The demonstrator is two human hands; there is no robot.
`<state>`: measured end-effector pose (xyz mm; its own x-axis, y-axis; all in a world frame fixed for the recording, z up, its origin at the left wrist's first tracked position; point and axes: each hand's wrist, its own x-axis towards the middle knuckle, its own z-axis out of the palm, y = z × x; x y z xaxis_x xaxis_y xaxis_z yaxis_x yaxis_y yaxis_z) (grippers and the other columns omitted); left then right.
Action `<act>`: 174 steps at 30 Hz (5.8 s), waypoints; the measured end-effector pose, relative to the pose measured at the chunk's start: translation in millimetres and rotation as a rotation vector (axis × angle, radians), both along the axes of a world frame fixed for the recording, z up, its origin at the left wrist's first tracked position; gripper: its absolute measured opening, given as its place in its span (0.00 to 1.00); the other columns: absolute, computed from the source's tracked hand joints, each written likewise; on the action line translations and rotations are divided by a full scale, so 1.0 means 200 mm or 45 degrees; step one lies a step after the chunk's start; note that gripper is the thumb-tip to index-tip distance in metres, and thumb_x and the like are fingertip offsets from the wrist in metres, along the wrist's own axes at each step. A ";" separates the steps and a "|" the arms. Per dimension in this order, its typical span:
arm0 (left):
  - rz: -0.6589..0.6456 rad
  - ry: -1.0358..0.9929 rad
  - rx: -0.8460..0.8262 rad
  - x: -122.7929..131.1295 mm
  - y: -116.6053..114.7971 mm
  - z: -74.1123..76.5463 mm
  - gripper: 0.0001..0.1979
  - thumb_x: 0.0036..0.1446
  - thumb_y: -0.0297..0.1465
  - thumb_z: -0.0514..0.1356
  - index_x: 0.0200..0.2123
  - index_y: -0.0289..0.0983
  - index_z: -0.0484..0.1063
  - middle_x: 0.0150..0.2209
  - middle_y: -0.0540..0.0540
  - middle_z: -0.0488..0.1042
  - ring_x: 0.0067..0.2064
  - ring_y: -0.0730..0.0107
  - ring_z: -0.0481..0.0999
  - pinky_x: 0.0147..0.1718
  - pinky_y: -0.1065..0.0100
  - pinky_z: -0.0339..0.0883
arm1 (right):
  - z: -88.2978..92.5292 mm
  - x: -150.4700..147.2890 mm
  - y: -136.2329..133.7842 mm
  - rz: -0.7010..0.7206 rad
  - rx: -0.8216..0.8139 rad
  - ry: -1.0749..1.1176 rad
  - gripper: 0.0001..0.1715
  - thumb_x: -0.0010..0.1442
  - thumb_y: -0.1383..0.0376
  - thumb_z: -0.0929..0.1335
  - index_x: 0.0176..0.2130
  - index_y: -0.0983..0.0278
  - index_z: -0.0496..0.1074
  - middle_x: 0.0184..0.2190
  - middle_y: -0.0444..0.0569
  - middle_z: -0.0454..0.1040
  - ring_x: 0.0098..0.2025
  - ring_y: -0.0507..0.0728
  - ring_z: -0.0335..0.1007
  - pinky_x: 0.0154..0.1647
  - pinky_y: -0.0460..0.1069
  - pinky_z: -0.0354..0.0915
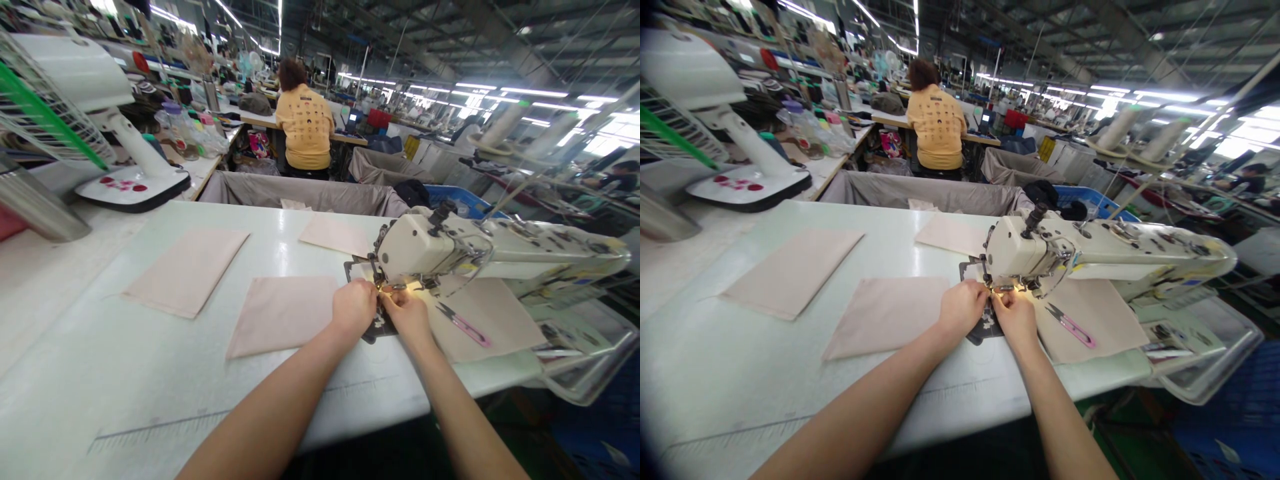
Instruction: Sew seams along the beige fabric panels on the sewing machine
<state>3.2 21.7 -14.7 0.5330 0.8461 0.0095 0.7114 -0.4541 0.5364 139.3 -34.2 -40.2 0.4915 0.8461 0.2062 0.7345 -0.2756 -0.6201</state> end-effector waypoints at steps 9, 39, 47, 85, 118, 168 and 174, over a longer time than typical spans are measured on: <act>0.016 -0.018 -0.042 -0.01 0.01 0.03 0.11 0.65 0.32 0.55 0.37 0.40 0.79 0.42 0.44 0.79 0.44 0.63 0.80 0.41 0.68 0.70 | 0.01 -0.03 0.01 0.013 -0.018 -0.098 0.20 0.59 0.51 0.61 0.22 0.59 0.64 0.19 0.50 0.72 0.24 0.58 0.68 0.27 0.50 0.55; -0.099 0.053 0.266 -0.33 -0.09 0.10 0.16 0.64 0.22 0.52 0.43 0.37 0.80 0.43 0.42 0.78 0.47 0.63 0.76 0.51 0.66 0.69 | 0.25 0.43 -0.87 -0.283 0.541 0.429 0.21 0.54 0.45 0.72 0.34 0.59 0.70 0.21 0.43 0.72 0.22 0.55 0.70 0.25 0.49 0.69; -0.288 0.075 0.435 -0.55 -0.01 0.01 0.20 0.66 0.26 0.49 0.55 0.34 0.75 0.57 0.38 0.74 0.58 0.55 0.74 0.60 0.53 0.67 | 0.19 0.50 -0.91 -0.338 0.494 0.501 0.26 0.49 0.43 0.73 0.34 0.61 0.71 0.17 0.41 0.70 0.18 0.55 0.67 0.21 0.49 0.68; -0.453 0.172 0.398 -0.22 -0.19 0.02 0.22 0.65 0.36 0.59 0.60 0.37 0.68 0.66 0.39 0.65 0.67 0.49 0.61 0.64 0.45 0.56 | 0.00 0.04 -0.30 0.891 0.418 -0.134 0.12 0.68 0.65 0.64 0.47 0.64 0.74 0.50 0.59 0.77 0.54 0.63 0.73 0.57 0.62 0.71; -0.449 0.100 0.397 -0.21 -0.15 0.00 0.23 0.66 0.38 0.59 0.61 0.37 0.67 0.65 0.38 0.65 0.68 0.48 0.60 0.64 0.43 0.56 | 0.03 0.04 -0.28 0.858 0.419 -0.259 0.14 0.69 0.69 0.61 0.49 0.64 0.75 0.49 0.57 0.78 0.52 0.62 0.75 0.55 0.60 0.73; -0.648 -0.051 0.518 -0.19 0.09 0.00 0.14 0.69 0.32 0.53 0.54 0.37 0.71 0.52 0.39 0.73 0.56 0.57 0.70 0.59 0.57 0.64 | -0.09 0.04 -0.26 0.710 0.460 -0.258 0.15 0.68 0.66 0.64 0.52 0.63 0.73 0.49 0.58 0.74 0.52 0.65 0.71 0.54 0.65 0.71; -0.608 -0.003 0.539 -0.20 0.08 -0.02 0.15 0.69 0.33 0.54 0.56 0.35 0.70 0.55 0.39 0.72 0.61 0.58 0.67 0.62 0.59 0.61 | -0.12 0.05 -0.26 0.720 0.497 -0.268 0.15 0.68 0.65 0.63 0.51 0.64 0.74 0.49 0.59 0.75 0.52 0.66 0.72 0.54 0.64 0.72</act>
